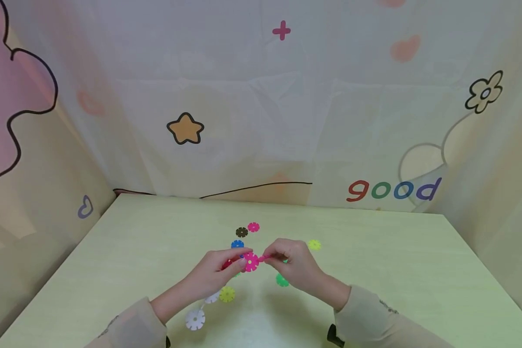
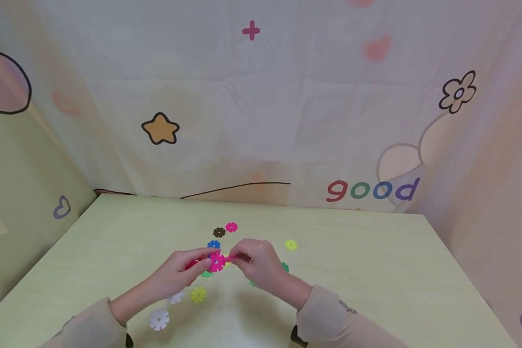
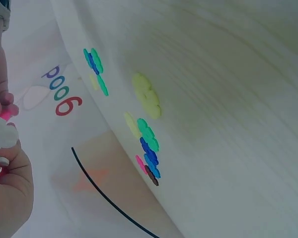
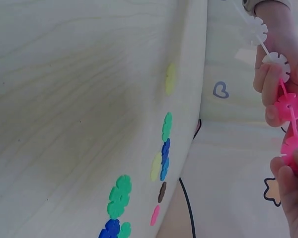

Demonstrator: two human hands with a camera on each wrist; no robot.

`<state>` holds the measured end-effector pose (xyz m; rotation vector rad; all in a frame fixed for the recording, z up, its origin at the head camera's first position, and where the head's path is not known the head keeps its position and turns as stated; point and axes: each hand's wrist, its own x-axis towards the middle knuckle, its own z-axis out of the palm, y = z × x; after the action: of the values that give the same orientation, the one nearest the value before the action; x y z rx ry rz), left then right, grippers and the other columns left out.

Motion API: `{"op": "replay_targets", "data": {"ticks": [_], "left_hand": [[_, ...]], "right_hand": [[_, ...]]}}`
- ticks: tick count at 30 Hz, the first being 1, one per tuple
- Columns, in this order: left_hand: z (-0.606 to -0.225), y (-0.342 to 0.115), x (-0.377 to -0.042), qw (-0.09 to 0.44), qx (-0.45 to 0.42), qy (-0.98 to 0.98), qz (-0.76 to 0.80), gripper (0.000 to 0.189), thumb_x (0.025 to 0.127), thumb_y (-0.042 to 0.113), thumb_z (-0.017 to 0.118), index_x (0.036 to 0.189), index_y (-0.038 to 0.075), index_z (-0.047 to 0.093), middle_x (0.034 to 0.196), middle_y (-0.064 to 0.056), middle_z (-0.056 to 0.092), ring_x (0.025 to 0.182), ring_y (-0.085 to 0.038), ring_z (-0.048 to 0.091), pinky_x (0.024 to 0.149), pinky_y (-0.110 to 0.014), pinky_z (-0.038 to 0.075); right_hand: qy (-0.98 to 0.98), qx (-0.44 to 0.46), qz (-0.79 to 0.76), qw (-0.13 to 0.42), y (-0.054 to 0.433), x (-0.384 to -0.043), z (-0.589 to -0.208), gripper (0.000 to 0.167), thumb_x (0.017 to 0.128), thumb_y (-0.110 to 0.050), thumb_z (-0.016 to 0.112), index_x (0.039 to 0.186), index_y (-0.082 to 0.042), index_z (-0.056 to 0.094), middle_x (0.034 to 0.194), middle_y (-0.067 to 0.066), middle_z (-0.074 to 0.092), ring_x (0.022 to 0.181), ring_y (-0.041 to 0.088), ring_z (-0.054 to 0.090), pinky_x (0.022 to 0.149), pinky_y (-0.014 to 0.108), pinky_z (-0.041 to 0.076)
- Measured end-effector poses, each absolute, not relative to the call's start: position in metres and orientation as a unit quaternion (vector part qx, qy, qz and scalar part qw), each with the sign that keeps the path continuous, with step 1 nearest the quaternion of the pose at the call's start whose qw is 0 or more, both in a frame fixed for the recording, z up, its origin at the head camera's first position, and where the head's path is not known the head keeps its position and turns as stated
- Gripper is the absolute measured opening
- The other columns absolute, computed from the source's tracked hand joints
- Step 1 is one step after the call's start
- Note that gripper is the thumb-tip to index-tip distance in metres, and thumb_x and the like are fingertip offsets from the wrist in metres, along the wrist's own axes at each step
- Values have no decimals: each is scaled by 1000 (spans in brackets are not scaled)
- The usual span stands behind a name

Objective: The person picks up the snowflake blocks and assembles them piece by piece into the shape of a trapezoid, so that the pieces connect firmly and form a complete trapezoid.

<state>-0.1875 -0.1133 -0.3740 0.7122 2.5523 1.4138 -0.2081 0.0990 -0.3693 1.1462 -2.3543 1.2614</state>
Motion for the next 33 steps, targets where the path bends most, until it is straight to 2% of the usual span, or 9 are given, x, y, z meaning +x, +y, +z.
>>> {"op": "replay_targets", "data": {"ticks": [3, 8, 11, 15, 19, 24, 28, 33], "left_hand": [[-373, -110, -186, 56, 251, 851, 457, 37, 91, 31, 48, 123, 14, 52, 89, 1, 64, 73, -10, 54, 60, -19, 45], [-373, -109, -185, 51, 260, 855, 445, 38, 91, 31, 47, 124, 12, 52, 81, 1, 63, 69, -13, 52, 54, -20, 41], [-372, -108, -185, 65, 255, 854, 448, 38, 91, 31, 48, 124, 13, 52, 82, -2, 63, 62, -13, 51, 51, -20, 41], [-370, -107, -186, 91, 247, 849, 458, 37, 90, 32, 49, 123, 15, 52, 79, -3, 60, 53, -20, 52, 48, -21, 42], [-369, -106, -188, 110, 246, 845, 462, 38, 88, 33, 51, 123, 17, 52, 79, -4, 59, 55, -25, 56, 48, -22, 44], [-373, -105, -189, 116, 247, 846, 459, 38, 88, 32, 52, 123, 16, 52, 82, -8, 62, 55, -18, 55, 51, -23, 46], [-377, -105, -189, 104, 246, 857, 441, 38, 88, 36, 50, 121, 18, 53, 80, -6, 63, 57, -11, 51, 51, -24, 45], [-379, -112, -190, 92, 235, 867, 428, 40, 88, 38, 50, 121, 16, 54, 80, -4, 63, 63, -10, 51, 52, -22, 44]], "right_hand": [[-790, 422, 413, 163, 99, -206, -370, 6, 72, 0, 69, 77, -2, 67, 72, 6, 66, 62, 10, 61, 60, 14, 50], [-775, 447, 405, 191, 99, -206, -371, 7, 69, 3, 70, 74, -2, 67, 69, 5, 66, 59, 9, 60, 59, 13, 49], [-778, 443, 408, 179, 99, -205, -370, 7, 70, 2, 70, 75, -2, 67, 70, 6, 66, 60, 10, 61, 59, 14, 50], [-784, 434, 415, 157, 100, -205, -369, 7, 71, 0, 69, 77, -3, 66, 72, 5, 65, 61, 10, 60, 59, 16, 50], [-787, 432, 415, 146, 100, -205, -367, 7, 73, -2, 69, 79, -4, 66, 73, 5, 65, 63, 9, 59, 60, 17, 51], [-781, 448, 413, 135, 100, -207, -368, 8, 74, 0, 67, 80, -4, 66, 75, 4, 65, 66, 10, 59, 61, 16, 50], [-774, 474, 401, 126, 101, -209, -369, 11, 74, 2, 66, 83, -3, 65, 77, 5, 65, 68, 11, 60, 63, 16, 50], [-808, 455, 368, 77, 104, -214, -366, 17, 75, -3, 67, 91, -3, 64, 85, 6, 65, 74, 12, 62, 65, 15, 50]]}}
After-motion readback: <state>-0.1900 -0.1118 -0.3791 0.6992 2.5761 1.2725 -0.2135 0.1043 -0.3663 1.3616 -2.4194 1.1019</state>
